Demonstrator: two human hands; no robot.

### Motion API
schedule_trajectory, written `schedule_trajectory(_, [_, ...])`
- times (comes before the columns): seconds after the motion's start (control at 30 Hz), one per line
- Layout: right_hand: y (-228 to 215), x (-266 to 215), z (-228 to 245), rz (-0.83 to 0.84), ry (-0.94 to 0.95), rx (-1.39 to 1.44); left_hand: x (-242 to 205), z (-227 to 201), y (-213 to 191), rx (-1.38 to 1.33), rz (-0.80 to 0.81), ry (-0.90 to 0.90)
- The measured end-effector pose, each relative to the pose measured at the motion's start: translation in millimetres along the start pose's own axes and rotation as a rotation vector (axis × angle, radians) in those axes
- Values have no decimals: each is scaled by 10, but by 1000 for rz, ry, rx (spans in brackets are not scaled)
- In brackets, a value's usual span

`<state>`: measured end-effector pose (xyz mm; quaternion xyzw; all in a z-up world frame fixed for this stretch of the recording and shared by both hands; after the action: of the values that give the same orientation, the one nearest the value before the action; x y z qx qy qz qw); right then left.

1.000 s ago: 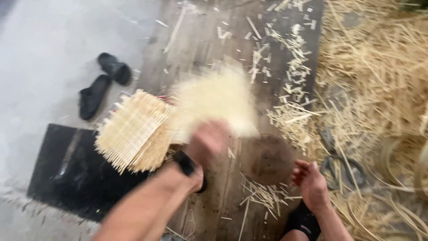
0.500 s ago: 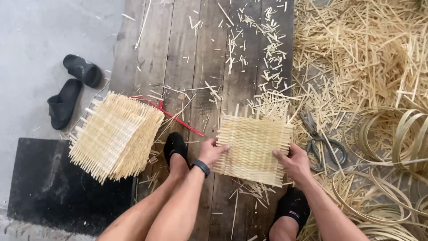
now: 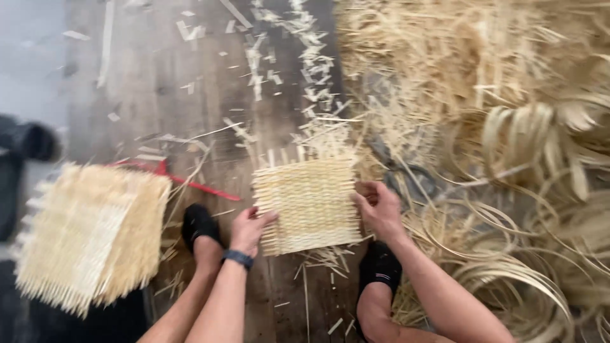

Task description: Weaving and trimming bamboo strips to form small circular trays or baskets.

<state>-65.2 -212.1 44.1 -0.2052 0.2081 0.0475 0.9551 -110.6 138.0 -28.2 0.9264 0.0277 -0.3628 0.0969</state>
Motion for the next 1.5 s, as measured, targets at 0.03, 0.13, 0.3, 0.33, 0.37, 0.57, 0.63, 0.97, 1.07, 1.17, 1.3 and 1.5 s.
schedule_trajectory(0.03, [-198, -31, -75, -23, -54, -106, 9, 37, -36, 1, -33, 41])
schedule_trajectory(0.13, [-931, -245, -157, 26, -40, -631, -26, 60, -143, 81, -152, 79])
schedule_trajectory(0.3, [-1503, -700, -314, 482, 553, -1099, -253, -231, -169, 145, -354, 261])
schedule_trajectory(0.33, [-1535, -757, -381, 463, 530, -1042, -276, -278, -148, 146, -379, 243])
schedule_trajectory(0.37, [-1561, -796, -445, 444, 503, -989, -301, -325, -136, 145, -408, 226])
schedule_trajectory(0.57, [-1844, -860, 183, 75, 129, -818, -502, -769, 191, 236, -409, 471])
schedule_trajectory(0.63, [-1770, -922, 124, 192, 310, -747, -518, -835, 215, 236, -390, 511])
schedule_trajectory(0.97, [-2600, -1688, 348, -336, -31, -686, -576, -773, 216, 224, -333, 445])
schedule_trajectory(1.07, [-2899, -1318, -232, -321, 168, -828, -586, -749, 257, 184, -303, 431])
schedule_trajectory(1.17, [-2832, -1192, -233, -270, 368, -981, -624, -748, 260, 225, -317, 397])
schedule_trajectory(1.3, [-2851, -1254, -582, -380, 265, -1024, -671, -827, 291, 305, -352, 431])
schedule_trajectory(1.5, [-1995, -1269, 252, -529, -498, -964, -972, -1292, 1232, 479, -199, 594])
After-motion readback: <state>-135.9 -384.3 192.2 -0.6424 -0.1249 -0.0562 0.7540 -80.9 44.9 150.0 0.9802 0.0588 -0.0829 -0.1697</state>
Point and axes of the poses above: each hand's wrist, its own x-axis towards the middle knuckle, its own y-axis out of the palm, z = x × y, the point moved 2 cm from there along x, towards the middle knuckle, and after that the axes turned 10 degrees about z, right-handed, at the moved point
